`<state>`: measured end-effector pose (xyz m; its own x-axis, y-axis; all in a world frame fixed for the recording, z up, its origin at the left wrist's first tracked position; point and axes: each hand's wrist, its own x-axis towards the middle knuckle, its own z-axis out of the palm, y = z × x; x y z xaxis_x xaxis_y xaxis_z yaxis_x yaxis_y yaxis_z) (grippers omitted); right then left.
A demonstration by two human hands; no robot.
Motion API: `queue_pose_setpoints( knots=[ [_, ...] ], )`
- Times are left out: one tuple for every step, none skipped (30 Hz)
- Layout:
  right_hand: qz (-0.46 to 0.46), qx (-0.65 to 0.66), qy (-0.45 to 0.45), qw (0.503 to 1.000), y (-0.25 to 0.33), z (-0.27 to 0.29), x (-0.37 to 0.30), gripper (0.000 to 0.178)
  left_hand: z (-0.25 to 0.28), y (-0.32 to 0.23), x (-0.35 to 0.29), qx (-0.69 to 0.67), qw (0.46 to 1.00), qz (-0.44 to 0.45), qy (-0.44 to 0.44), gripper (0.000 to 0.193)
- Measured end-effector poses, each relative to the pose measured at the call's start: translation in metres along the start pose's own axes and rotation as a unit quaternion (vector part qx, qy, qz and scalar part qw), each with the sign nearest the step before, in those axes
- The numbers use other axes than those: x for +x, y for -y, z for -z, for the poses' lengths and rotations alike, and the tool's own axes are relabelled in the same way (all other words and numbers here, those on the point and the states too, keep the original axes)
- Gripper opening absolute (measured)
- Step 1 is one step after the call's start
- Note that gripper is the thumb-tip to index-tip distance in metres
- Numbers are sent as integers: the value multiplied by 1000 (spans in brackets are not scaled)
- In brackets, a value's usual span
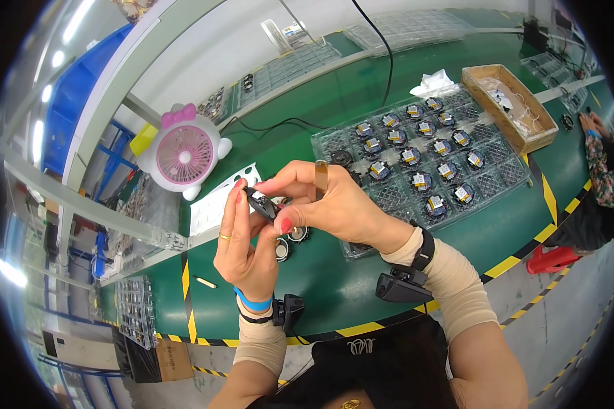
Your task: The person picks up a watch component and uses tweezers to peel off a film before pressing the component into a watch frame. They then use the tweezers to pick up a small part from a tray, place it onto the assembly, and press down the internal connectors.
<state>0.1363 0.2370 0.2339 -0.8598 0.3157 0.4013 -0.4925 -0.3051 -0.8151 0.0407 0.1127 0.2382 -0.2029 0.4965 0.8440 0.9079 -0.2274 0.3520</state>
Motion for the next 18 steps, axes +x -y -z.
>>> queue_pose_setpoints(
  knots=[
    [3, -3, 2, 1000, 0, 0, 0, 44, 1, 0, 0, 6, 1000, -2, 2, 54],
    [5, -7, 4, 1000, -1, -1, 0, 44, 2, 1, 0, 6, 1000, -2, 1, 54],
    [7, -10, 6, 1000, -1, -1, 0, 44, 2, 1, 0, 3, 1000, -1, 3, 54],
    [7, -10, 6, 1000, -2, -2, -1, 44, 3, 1, 0, 0, 1000, 0, 4, 54],
    [17, -3, -5, 1000, -3, -4, -1, 43, 3, 1, 0, -3, 1000, 2, 6, 54],
    [26, 4, -15, 1000, -4, -5, -1, 41, 3, 2, -1, -3, 1000, 2, 6, 54],
    [36, 11, -26, 999, -4, -6, -1, 40, 2, 3, -1, -1, 1000, 4, 4, 55],
    [36, 10, -27, 999, -2, -6, -2, 40, 0, 4, -1, -1, 1000, 7, 3, 55],
    [35, -13, -22, 999, 2, -6, -4, 38, -1, 5, -1, 0, 1000, 10, 2, 55],
    [34, -37, -18, 999, 8, -5, -7, 36, -3, 5, -2, -4, 1000, 11, 3, 55],
    [33, -60, -13, 998, 12, -5, -9, 34, -4, 6, -2, -36, 999, 1, 1, 56],
    [33, -60, -16, 998, 15, -3, -10, 34, -5, 7, -3, -69, 998, -9, -2, 56],
    [56, -78, -26, 995, 18, -1, -11, 32, -7, 7, -3, -102, 995, -18, -4, 57],
    [79, -95, -36, 992, 21, 3, -11, 30, -8, 8, -3, -105, 994, -17, -2, 57],
    [101, -112, -46, 987, 23, 7, -11, 28, -9, 8, -3, -93, 995, -40, 22, 57],
    [101, -115, -51, 987, 25, 14, -11, 28, -11, 9, -3, -82, 993, -65, 46, 58],
    [131, -187, -2, 974, 25, 22, -10, 30, -12, 10, -2, -72, 991, -89, 69, 59],
    [160, -258, 48, 952, 25, 31, -8, 32, -17, 9, -3, -76, 991, -89, 71, 59]
  ],
)
